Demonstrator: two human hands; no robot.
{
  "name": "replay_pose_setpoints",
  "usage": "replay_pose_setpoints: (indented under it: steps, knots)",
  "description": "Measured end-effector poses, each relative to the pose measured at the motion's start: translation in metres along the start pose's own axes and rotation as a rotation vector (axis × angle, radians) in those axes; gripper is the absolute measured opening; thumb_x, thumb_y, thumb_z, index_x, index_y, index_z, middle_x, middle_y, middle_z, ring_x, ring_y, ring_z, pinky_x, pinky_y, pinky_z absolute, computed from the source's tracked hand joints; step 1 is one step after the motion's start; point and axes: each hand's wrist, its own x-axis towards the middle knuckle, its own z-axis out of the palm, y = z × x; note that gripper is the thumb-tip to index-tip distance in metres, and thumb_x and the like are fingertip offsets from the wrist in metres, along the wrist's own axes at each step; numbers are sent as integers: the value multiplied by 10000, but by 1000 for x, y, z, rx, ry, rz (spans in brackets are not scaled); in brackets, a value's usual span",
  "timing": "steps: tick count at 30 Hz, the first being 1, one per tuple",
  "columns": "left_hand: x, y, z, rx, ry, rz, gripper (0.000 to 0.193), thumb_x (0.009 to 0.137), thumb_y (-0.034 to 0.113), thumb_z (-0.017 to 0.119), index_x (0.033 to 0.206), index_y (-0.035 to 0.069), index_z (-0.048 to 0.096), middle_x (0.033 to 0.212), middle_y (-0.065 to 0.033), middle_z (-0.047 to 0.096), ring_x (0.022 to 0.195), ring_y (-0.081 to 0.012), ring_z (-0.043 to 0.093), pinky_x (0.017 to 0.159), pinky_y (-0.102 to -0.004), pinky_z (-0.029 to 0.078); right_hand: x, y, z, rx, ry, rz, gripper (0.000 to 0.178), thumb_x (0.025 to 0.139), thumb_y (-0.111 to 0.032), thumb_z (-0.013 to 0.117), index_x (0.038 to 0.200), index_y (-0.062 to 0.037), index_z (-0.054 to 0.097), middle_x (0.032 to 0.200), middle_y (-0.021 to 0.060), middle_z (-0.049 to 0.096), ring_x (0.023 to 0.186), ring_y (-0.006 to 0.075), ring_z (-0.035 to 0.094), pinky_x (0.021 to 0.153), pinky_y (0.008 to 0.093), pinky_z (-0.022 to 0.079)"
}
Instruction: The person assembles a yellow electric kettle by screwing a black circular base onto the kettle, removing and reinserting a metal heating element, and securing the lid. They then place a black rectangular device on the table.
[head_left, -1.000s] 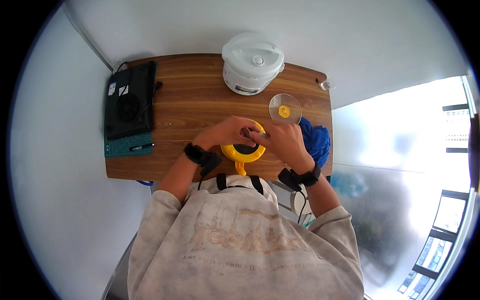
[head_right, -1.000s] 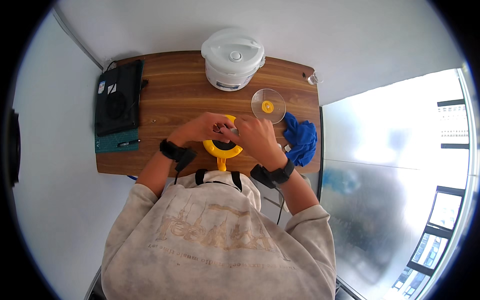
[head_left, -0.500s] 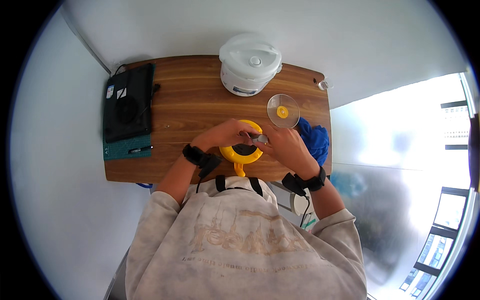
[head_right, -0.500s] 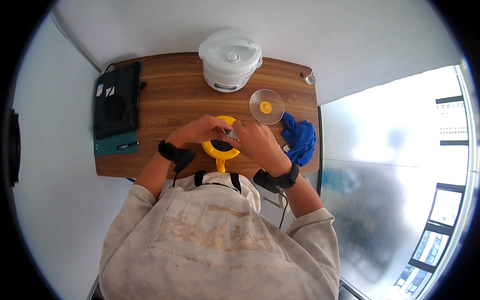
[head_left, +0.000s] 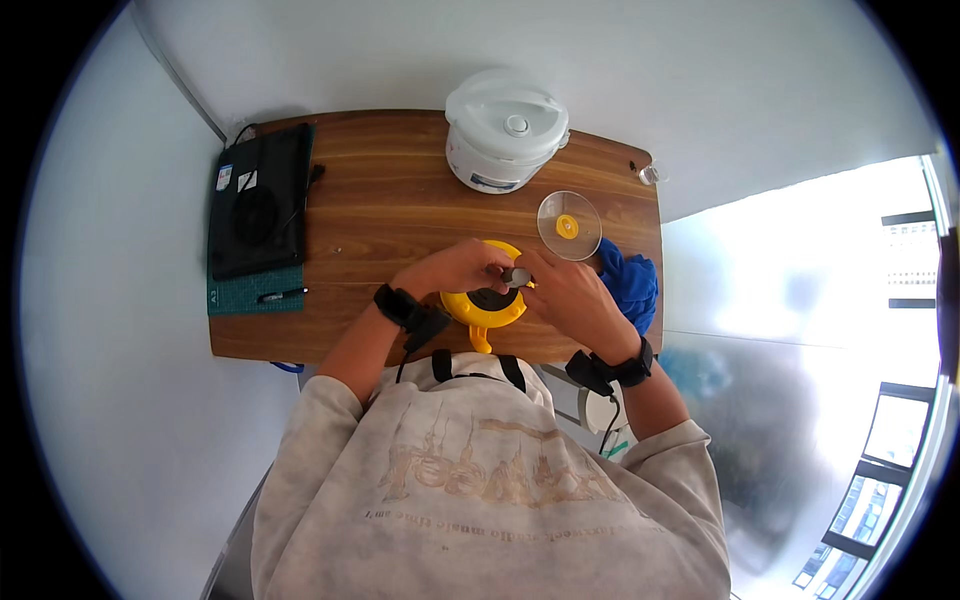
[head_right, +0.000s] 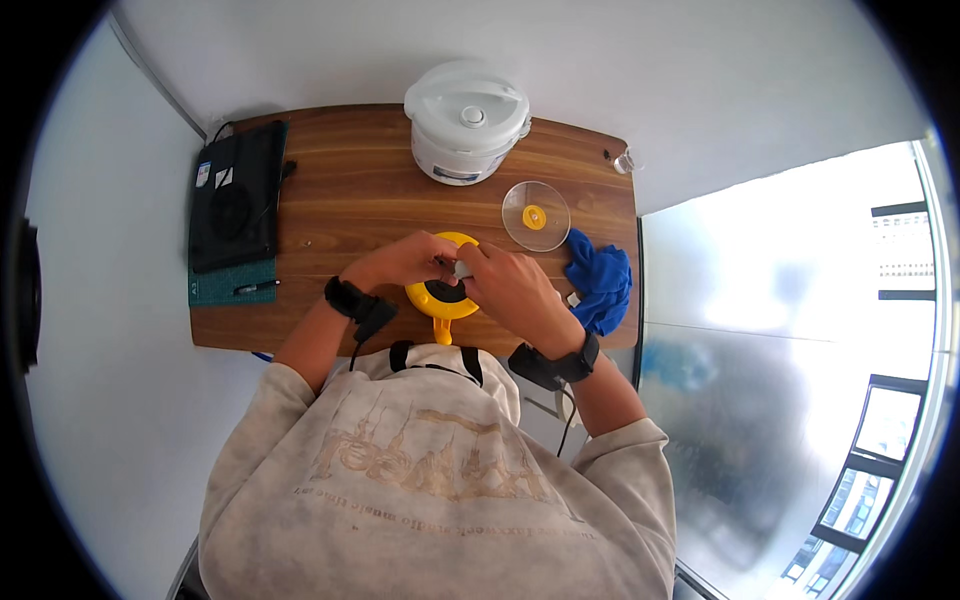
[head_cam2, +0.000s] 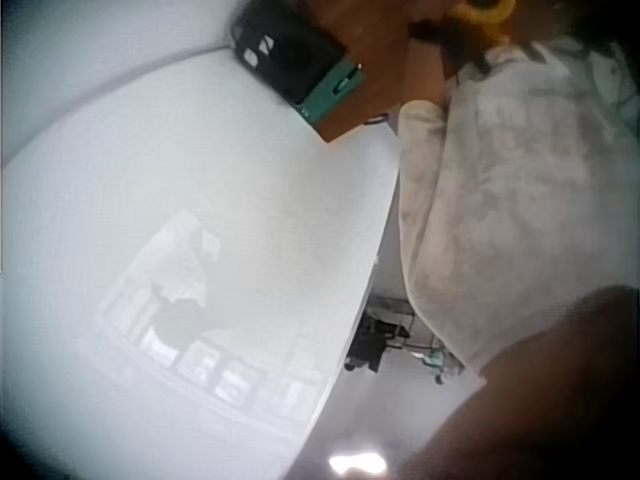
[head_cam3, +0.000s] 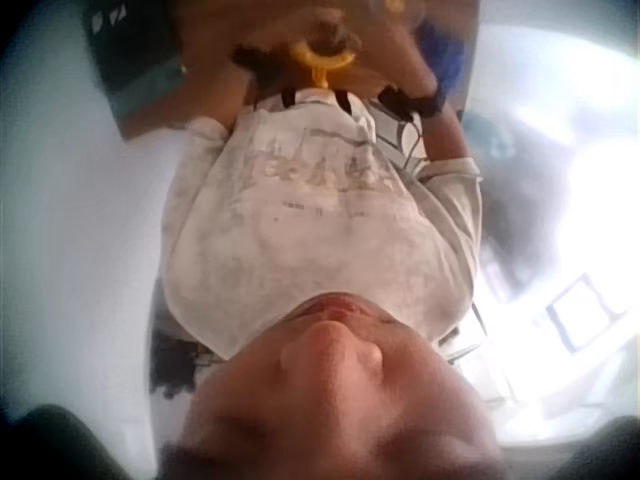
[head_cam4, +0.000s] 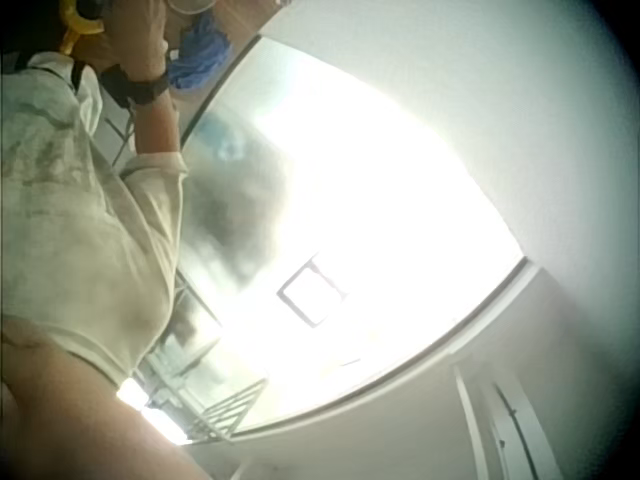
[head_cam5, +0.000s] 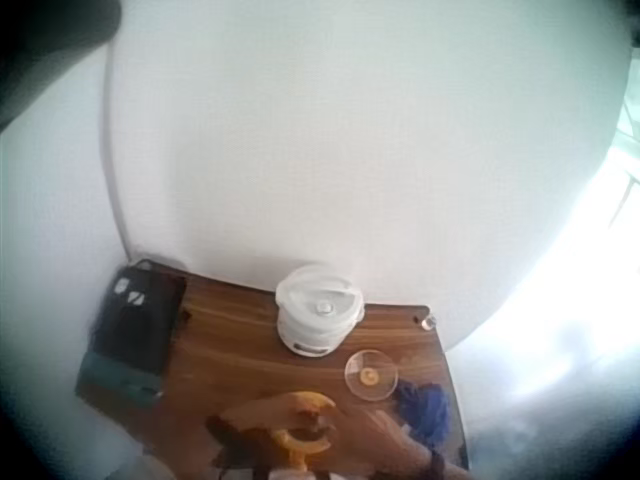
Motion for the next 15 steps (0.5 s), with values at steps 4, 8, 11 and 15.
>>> replay_pose_setpoints:
  steps: [4,8,11,15]
  knots:
    - [0,-5,2,44,-12,-14,233,889,75,718,1115,32,680,975,-150,716,895,-282,687,821,-378,524,5,9,-2,-71,-142,120,341,876,-326,717,942,-1,636,688,153,648,658,341,657,612,420,511]
    - [-2,-2,7,-218,62,-62,285,910,103,715,1178,49,635,1021,-133,726,931,-261,692,859,-378,530,6,16,7,-146,-77,141,456,907,-452,674,777,-14,675,606,140,625,533,315,612,515,396,478]
    - [-2,14,3,-178,33,-102,291,912,117,716,1177,61,610,1048,-121,724,958,-236,694,875,-357,535,9,17,11,-233,-81,199,538,920,-512,649,681,-32,691,553,127,607,470,294,591,467,379,464]
    - [5,12,-2,-83,-11,-160,252,910,105,711,1137,53,614,1056,-119,720,988,-245,688,892,-351,531,14,2,1,-308,-124,231,472,917,-474,673,749,-35,721,588,126,634,511,298,626,489,379,493]
